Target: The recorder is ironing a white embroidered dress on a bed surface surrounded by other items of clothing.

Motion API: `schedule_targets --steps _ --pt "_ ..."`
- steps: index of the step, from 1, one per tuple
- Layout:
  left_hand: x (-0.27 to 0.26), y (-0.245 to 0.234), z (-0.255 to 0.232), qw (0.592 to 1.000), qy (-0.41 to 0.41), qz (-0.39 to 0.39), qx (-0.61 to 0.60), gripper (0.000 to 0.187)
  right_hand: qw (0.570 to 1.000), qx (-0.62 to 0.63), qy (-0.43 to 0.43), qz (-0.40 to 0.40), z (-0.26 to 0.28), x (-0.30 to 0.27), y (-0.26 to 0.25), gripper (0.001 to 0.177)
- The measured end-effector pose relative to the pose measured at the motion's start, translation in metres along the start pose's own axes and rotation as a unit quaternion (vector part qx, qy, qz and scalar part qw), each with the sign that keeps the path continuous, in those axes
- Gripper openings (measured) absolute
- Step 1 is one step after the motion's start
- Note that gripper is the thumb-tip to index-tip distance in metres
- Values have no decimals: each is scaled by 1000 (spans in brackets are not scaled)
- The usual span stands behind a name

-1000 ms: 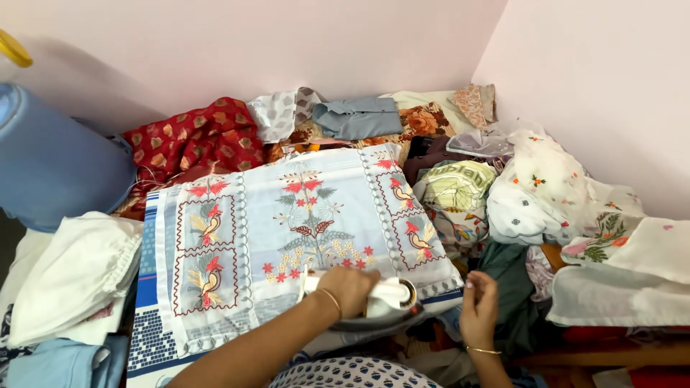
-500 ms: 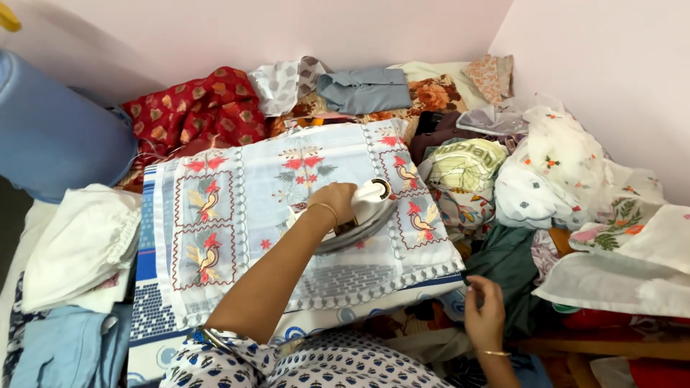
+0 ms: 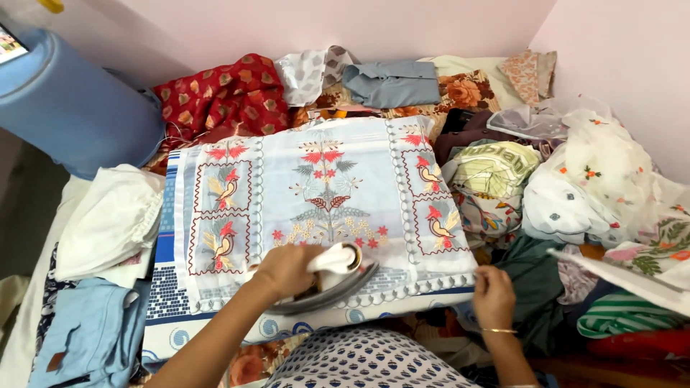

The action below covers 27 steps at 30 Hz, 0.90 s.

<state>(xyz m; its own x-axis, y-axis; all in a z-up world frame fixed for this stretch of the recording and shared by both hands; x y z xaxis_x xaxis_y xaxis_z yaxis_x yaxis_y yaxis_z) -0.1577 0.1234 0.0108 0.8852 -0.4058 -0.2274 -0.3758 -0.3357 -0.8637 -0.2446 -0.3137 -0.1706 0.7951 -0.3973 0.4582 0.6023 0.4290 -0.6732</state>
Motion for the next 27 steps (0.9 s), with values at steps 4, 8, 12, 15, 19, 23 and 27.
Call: schedule_targets --steps 4,8,12,15,19,23,27 --pt "-27 -1 16 1000 22 -13 15 29 996 20 -79 -25 17 10 -15 29" --pt "-32 2 16 999 39 -16 17 29 990 56 125 44 -18 9 7 22" --pt "-32 2 15 998 52 -20 23 32 990 41 135 -6 -26 7 -5 25" --pt "-27 9 8 997 72 -17 19 35 987 -24 156 23 -30 3 -16 27" --pt "-14 24 -18 996 85 1 9 43 978 -30 192 79 -33 -1 -16 28" --pt "10 52 -65 997 68 -3 23 44 985 -5 143 96 -31 10 -18 27" --pt "21 63 -93 994 101 -34 10 44 1000 -1 11 23 1 29 -15 18"
Point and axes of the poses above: each hand's wrist, its own x-axis towards the middle knuckle, its own y-axis out of the palm, z = x × y, the point moved 2 cm from there along x, towards the middle knuckle, and after that the axes turned 4 degrees about -z, right-handed, at the moved point
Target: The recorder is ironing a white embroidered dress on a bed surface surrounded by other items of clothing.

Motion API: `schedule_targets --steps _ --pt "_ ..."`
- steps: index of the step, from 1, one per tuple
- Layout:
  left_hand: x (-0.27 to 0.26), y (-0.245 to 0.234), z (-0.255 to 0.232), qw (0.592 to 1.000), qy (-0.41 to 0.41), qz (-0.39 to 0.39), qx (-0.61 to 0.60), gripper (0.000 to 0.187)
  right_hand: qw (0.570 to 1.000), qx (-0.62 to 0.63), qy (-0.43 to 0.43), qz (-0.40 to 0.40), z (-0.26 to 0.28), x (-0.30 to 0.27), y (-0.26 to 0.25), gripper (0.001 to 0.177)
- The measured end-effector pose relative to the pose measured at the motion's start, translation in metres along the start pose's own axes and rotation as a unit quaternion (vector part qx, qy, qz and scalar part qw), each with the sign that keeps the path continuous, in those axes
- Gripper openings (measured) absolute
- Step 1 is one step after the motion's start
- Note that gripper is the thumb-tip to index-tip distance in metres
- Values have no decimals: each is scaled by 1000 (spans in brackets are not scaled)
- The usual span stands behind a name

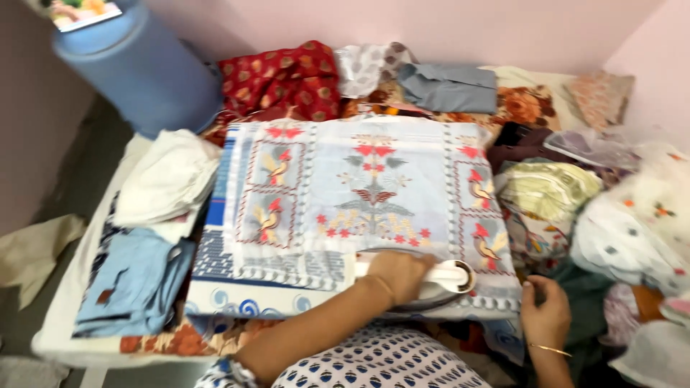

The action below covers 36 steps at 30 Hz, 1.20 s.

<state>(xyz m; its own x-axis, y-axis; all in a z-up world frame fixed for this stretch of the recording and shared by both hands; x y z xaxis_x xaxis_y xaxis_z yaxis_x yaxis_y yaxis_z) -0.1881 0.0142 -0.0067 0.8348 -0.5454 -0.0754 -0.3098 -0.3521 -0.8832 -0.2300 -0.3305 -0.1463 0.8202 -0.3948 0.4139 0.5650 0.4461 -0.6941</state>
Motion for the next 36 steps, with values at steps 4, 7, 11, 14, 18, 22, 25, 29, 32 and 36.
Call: schedule_targets --steps 4,7,11,14,18,22,25,29,32,36 --pt "-4 14 11 998 3 -28 50 32 994 30 -105 16 61 17 24 24" --pt "-24 0 29 996 -40 -41 62 33 975 106 -184 67 103 23 66 30" --pt "-68 -32 74 988 -115 -90 44 39 959 38 -260 102 150 17 116 48" --pt "-99 -48 117 970 -204 -93 93 33 940 -110 -276 167 159 12 131 68" --pt "-137 -71 179 921 -342 -159 94 31 929 -196 -239 203 153 12 138 70" --pt "-164 -106 212 861 -449 -227 80 31 930 -200 -238 196 152 11 138 70" --pt "-168 -118 238 822 -497 -262 93 32 929 -206 -238 195 154 11 137 71" --pt "-169 -126 248 822 -502 -253 91 29 926 -217 -238 196 151 12 139 71" --pt "-173 -124 255 834 -490 -250 41 33 923 -229 -236 200 149 12 141 71" --pt "-174 -114 248 885 -417 -207 -23 42 926 -228 -228 197 148 12 141 70"
Point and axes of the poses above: each hand's wrist, its own x-axis towards the middle knuckle, its own y-axis out of the palm, z = x × y, the point moved 2 cm from there along x, towards the middle knuckle, and after that the axes turned 4 degrees about -z, right-handed, at the moved point
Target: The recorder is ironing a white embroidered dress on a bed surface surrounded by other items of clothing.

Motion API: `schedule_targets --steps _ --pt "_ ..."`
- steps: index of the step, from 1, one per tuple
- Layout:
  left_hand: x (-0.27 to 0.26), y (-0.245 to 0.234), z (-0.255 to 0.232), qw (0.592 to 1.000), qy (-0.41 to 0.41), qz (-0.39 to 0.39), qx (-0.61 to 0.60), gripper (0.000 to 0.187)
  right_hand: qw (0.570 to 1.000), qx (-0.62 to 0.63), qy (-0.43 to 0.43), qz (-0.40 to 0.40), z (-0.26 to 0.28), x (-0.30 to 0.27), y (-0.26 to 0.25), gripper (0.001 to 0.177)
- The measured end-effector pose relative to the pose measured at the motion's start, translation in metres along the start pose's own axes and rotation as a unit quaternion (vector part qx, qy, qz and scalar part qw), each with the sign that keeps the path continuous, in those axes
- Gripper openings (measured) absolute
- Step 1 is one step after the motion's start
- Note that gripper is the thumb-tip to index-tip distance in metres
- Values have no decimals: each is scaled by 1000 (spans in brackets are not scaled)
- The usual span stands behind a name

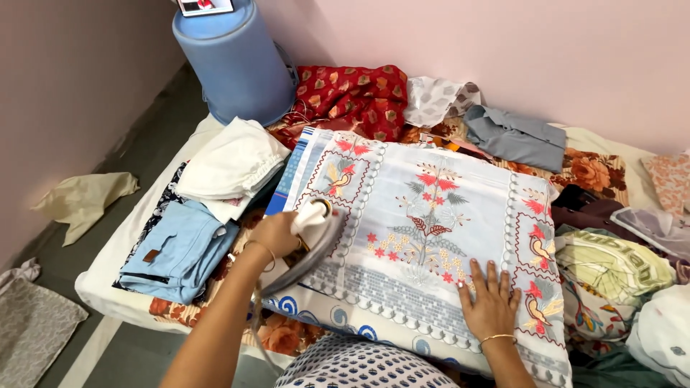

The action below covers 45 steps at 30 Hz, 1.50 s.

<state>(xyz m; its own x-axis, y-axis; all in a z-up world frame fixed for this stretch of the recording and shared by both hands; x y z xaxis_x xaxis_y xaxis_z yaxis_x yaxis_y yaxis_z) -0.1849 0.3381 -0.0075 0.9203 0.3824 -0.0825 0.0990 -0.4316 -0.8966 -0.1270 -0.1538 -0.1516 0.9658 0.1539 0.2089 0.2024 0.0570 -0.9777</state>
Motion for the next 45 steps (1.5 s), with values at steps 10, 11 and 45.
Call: schedule_targets --steps 10,11,45 --pt "-18 -6 -45 998 -39 -37 38 37 999 32 -4 -44 0 -4 -2 68" --pt "-13 -6 -48 998 -38 -38 37 37 998 31 -3 -45 0 -5 -4 68" --pt "70 17 -60 996 -33 -63 50 30 987 -137 68 43 -28 24 71 75"
Point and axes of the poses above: each hand's wrist, its own x-axis towards the middle knuckle, its own y-axis out of the palm, z = x × y, the point moved 2 cm from there along x, towards the middle knuckle, and after that the axes turned 4 degrees about -z, right-handed, at the moved point
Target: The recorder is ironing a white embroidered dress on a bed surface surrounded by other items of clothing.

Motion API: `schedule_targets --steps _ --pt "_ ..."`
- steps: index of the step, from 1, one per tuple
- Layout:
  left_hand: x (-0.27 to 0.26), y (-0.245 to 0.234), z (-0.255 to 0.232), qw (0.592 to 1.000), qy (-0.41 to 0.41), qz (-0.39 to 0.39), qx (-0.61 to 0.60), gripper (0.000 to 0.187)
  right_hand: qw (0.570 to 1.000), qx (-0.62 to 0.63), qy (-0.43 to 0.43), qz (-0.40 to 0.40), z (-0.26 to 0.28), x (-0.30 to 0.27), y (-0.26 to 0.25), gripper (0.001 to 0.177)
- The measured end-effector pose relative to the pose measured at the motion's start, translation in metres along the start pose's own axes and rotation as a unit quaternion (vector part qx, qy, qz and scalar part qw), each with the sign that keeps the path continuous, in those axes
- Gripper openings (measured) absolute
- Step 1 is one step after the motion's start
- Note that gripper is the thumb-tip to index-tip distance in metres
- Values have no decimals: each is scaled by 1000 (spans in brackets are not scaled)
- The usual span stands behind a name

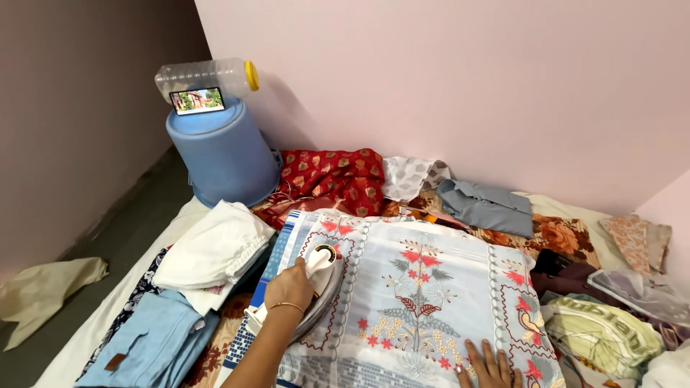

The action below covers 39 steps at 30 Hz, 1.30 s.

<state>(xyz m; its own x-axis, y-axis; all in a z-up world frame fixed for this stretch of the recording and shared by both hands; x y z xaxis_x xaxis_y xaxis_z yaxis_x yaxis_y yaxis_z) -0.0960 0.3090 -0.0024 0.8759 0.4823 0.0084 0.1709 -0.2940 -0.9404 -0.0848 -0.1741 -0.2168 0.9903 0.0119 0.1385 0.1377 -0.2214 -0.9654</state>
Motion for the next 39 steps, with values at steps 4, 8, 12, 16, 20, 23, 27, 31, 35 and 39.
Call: schedule_targets --steps 4,8,12,16,20,23,27,31,35,39 --pt "1 3 3 1000 8 -7 -1 30 997 26 2 76 1 1 -14 73" --pt "1 4 4 1000 19 -16 -2 30 994 46 -3 101 1 4 -20 72" --pt "1 6 4 1000 21 -17 8 27 993 59 32 95 9 10 -38 65" --pt "6 9 5 999 29 -17 10 27 994 112 -8 -7 20 30 -35 65" --pt "-2 -1 3 1000 29 1 7 30 990 116 -73 -25 30 33 -39 76" --pt "-2 -2 0 999 32 13 8 33 995 68 -62 39 31 32 -42 76" --pt "6 9 4 999 32 -25 3 27 994 91 -60 19 31 27 -45 77" --pt "22 14 4 997 32 -71 4 25 991 120 -61 -6 31 24 -56 76" --pt "39 9 3 998 10 -67 7 23 989 131 -64 -4 33 20 -68 75" --pt "68 3 4 996 -1 -90 19 24 986 151 -64 -14 34 17 -79 73"
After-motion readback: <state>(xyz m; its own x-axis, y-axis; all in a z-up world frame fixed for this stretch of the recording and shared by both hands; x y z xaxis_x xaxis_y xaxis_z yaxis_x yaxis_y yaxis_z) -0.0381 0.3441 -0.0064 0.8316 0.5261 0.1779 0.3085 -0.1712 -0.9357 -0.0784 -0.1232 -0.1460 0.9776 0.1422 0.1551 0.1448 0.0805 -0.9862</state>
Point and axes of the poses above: each hand's wrist, its own x-axis towards the middle knuckle, its own y-axis out of the palm, z = x × y, the point moved 2 cm from there along x, towards the middle knuckle, and after that the axes turned 4 degrees about -z, right-handed, at the moved point
